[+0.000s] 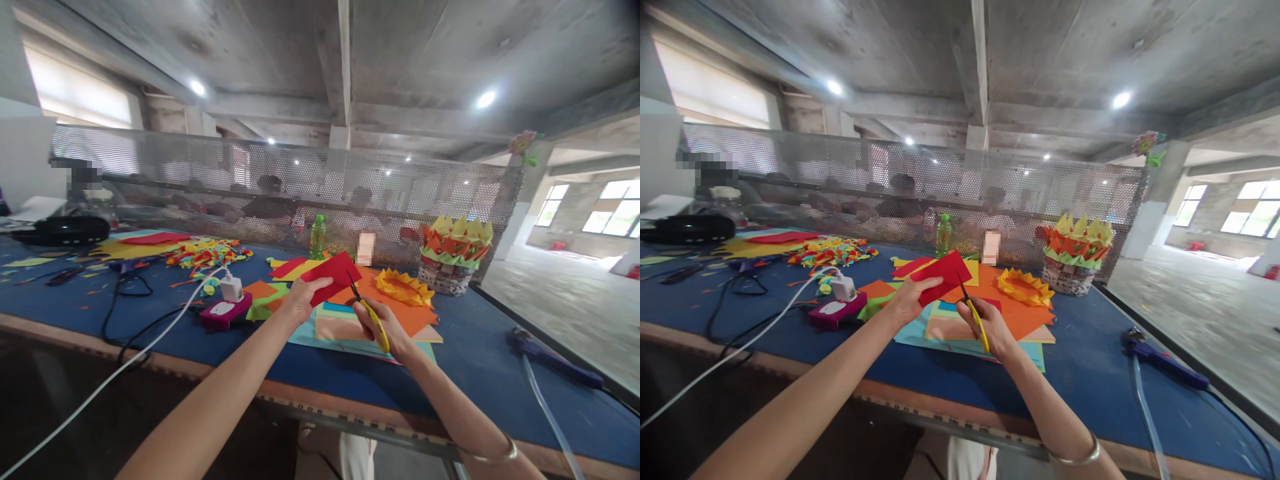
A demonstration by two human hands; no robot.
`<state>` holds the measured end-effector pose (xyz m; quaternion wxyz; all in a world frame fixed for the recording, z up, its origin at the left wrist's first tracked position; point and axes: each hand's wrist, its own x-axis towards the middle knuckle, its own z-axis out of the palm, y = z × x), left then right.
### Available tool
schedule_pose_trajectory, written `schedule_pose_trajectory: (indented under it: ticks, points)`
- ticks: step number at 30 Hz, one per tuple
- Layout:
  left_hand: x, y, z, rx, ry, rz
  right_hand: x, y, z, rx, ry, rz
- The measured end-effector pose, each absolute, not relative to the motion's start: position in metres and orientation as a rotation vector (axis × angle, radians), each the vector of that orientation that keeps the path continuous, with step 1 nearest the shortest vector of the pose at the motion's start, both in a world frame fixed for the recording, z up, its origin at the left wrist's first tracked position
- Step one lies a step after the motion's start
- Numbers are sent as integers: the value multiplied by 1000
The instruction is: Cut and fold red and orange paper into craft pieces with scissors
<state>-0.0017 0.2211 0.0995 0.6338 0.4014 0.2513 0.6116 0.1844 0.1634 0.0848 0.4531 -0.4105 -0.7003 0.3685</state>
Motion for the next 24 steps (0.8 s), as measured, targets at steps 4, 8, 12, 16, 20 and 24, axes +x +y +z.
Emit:
schedule_pose_trajectory:
  ticks: [4, 8, 12, 16, 20, 24]
  points:
    - [0, 217, 102, 932, 580, 1384, 184, 162, 86, -1033, -1737, 885]
    - [2, 212, 105, 940, 574, 1382, 184, 162, 86, -1049, -1740, 873]
    - [2, 211, 105, 938, 583, 1369, 184, 164, 84, -1060, -1737, 880]
    - [1, 211, 105, 950, 591, 1358, 185, 166, 81, -1068, -1728, 889]
    - [1, 209, 106, 963, 588, 1359, 186, 166, 77, -1081, -1727, 878]
    - [1, 209, 107, 960, 580, 1355, 186, 164, 75, -1116, -1730, 837]
